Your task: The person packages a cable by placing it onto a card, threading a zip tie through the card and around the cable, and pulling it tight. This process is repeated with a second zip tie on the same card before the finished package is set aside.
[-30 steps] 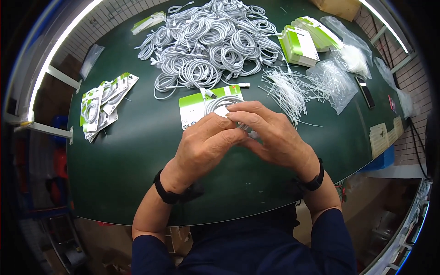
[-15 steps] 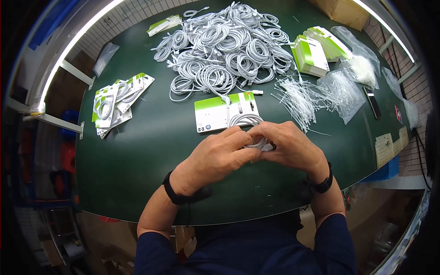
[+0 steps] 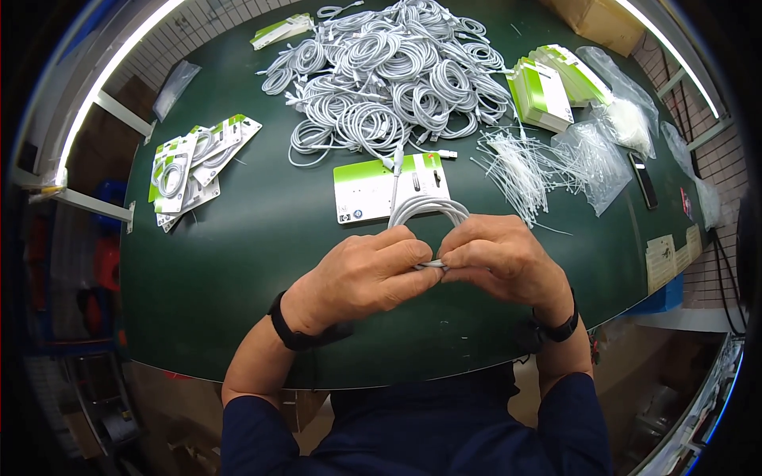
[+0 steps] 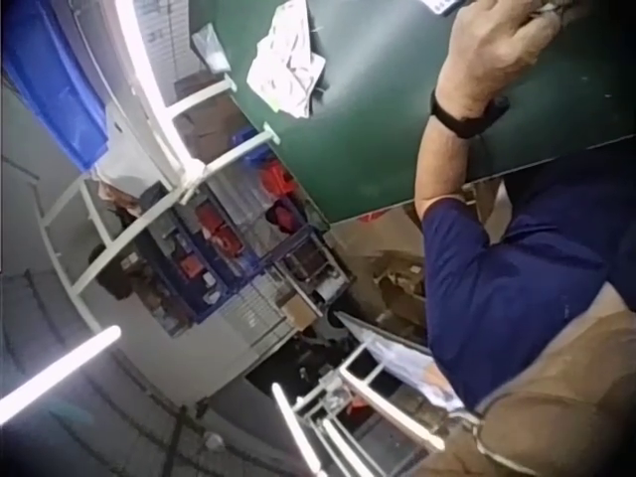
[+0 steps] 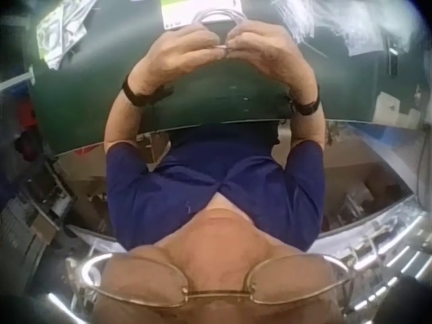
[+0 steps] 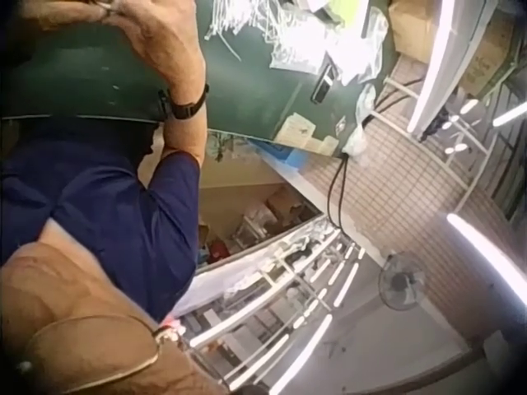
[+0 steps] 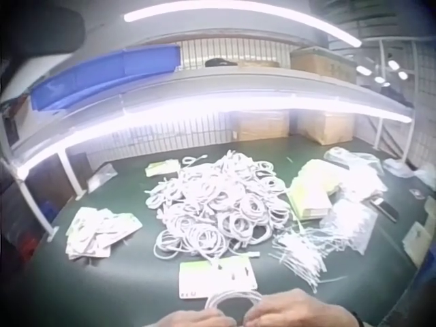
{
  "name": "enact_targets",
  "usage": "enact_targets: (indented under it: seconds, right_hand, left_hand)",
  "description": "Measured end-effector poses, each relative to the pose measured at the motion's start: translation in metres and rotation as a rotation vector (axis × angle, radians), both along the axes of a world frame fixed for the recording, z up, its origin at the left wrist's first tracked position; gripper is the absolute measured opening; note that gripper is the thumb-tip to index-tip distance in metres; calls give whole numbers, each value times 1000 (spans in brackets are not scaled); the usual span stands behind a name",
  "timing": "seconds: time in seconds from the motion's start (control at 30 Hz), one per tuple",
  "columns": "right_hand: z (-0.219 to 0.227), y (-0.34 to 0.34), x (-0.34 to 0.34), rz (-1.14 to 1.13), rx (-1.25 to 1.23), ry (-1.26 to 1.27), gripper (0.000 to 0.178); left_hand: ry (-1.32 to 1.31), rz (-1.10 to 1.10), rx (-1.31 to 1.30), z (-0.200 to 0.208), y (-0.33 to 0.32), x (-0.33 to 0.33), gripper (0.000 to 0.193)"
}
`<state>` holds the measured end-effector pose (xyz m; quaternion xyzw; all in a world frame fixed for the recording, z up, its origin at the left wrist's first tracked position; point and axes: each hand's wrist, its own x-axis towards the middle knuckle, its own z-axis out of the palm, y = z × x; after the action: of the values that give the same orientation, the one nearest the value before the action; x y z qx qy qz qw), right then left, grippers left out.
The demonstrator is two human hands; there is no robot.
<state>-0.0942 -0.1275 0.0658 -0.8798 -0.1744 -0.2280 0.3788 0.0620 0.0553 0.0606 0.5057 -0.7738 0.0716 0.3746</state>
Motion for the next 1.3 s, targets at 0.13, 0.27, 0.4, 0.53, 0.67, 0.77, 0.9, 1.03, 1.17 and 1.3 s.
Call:
enact_targets:
  seconds: [0.13, 0.27, 0.4, 0.53, 0.67, 0.77, 0.9, 1.03, 1.17, 1.3]
  right_hand:
    - [1, 2, -1, -32, -117, -126, 24]
    - [5, 6, -6, -109, -242, -139, 15]
    - [-5, 12, 0, -138, -178, -196, 15]
    - [-5, 13, -2, -147, -215, -197, 17]
    - [-12, 8, 1, -126, -166, -210, 32]
    - [-17, 0, 3, -155, -139, -213, 31]
    - [-23, -19, 4, -287, -38, -215, 26]
    - [-27, -31, 3, -395, 67, -182, 21]
    - [-32, -33, 5, -414, 104, -149, 19]
    - [-34, -34, 4, -425, 127, -119, 19]
  left_hand:
    - [7, -32, -91, -5, -3, 4, 24]
    - [-48, -17, -80, -2, 1, 6, 18]
    - [-49, -10, -55, -5, 5, 10, 18]
    - [-2, -39, -79, -4, 1, 10, 20]
    - [-1, -21, -78, -6, -4, 16, 19]
    - [16, 39, -125, -5, -7, 20, 17]
    - [164, 261, 38, -14, -4, 38, 17]
    - [94, 343, 263, -37, -14, 54, 22]
    - [-7, 372, 356, -49, -34, 75, 33]
    - [52, 414, 430, -62, -53, 97, 52]
